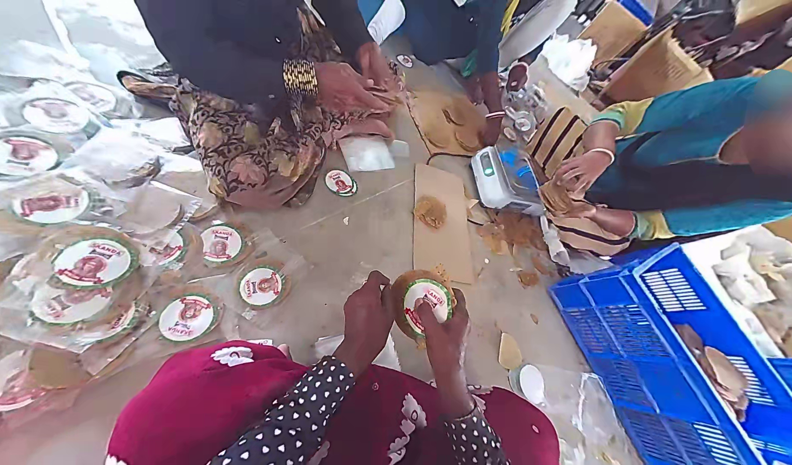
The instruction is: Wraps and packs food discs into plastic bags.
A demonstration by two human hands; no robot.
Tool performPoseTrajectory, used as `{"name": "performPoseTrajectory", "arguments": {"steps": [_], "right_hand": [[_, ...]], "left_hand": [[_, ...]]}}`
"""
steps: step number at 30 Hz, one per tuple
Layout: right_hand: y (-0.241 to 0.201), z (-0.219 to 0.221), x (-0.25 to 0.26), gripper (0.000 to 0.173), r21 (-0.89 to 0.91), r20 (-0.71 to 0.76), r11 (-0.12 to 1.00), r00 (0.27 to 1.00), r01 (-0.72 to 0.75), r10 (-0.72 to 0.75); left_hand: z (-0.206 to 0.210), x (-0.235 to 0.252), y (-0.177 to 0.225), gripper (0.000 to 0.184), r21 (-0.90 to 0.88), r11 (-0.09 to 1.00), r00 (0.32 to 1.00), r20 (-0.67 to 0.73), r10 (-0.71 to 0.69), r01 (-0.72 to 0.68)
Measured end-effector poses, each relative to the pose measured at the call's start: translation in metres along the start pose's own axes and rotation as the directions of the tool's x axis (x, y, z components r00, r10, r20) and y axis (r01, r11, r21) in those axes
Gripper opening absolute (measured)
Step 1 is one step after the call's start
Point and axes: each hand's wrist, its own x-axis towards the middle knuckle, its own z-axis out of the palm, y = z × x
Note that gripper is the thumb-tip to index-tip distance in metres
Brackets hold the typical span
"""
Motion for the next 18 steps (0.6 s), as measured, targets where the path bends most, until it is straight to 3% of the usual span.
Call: {"name": "performPoseTrajectory", "arguments": {"steps": [10,14,18], "right_hand": [[0.001,0.02,-0.001,0.044,0.02,0.077,0.996,0.994,-0.083,0.081],[-0.001,0.009,-0.001,0.036,0.147,0.221,0.976,0.967,-0.16,0.125],[0.001,0.003,0.004,0.027,0.014,0.179,0.991,0.976,-0.13,0.125]], "left_hand": [[0.0,-0.002,0.004,0.026,0.037,0.999,0.996,0.08,-0.036,0.033],[0.0,-0.002,0.0,0.026,0.01,1.0,0.999,0.04,0.0,0.0],[0.001,-0.003,0.004,0.027,0.016,0.999,0.997,0.077,-0.029,0.028]]}}
